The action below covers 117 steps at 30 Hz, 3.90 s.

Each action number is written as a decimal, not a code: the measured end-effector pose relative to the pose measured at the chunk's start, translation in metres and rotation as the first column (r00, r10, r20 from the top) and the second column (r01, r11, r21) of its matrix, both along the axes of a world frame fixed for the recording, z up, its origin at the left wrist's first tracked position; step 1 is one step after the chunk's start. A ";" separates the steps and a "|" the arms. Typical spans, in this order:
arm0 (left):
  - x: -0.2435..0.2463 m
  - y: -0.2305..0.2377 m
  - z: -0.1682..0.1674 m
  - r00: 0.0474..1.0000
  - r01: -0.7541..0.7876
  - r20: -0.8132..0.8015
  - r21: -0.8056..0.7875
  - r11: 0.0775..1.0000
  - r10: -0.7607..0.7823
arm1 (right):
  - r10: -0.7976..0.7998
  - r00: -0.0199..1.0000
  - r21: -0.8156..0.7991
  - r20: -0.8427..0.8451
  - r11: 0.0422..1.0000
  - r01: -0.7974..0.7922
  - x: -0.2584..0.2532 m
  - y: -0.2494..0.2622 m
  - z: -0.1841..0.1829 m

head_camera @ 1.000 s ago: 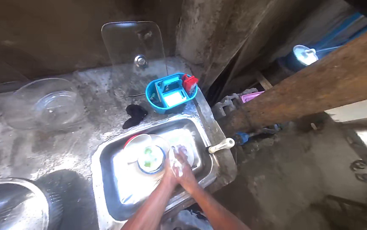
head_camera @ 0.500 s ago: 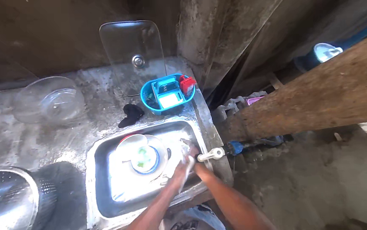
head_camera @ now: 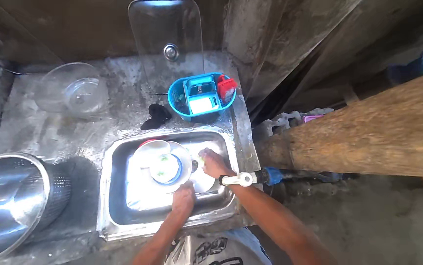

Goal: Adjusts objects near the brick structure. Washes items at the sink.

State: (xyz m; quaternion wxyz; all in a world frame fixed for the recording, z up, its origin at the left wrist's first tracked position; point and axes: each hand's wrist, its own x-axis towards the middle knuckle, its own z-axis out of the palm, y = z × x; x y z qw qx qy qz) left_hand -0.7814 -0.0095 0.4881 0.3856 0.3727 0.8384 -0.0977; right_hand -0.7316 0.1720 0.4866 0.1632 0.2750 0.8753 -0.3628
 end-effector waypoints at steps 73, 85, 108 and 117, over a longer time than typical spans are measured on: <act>-0.028 0.007 0.002 0.834 -0.304 0.538 0.263 0.916 0.122 | -0.629 0.726 -0.185 -0.276 0.776 0.602 0.029 -0.058 -0.066; -0.039 -0.024 0.017 0.937 0.341 0.023 -0.281 0.897 -0.349 | -0.216 0.923 -0.092 0.320 0.962 0.257 -0.008 -0.061 0.002; -0.049 -0.003 0.009 0.944 -0.214 0.329 0.577 0.788 0.015 | 0.273 0.956 0.027 0.109 0.960 -0.278 0.000 -0.042 0.056; -0.033 0.011 0.007 0.597 -0.714 0.716 0.268 0.647 0.362 | -0.687 0.557 -0.183 -0.467 0.691 0.700 0.030 -0.040 -0.018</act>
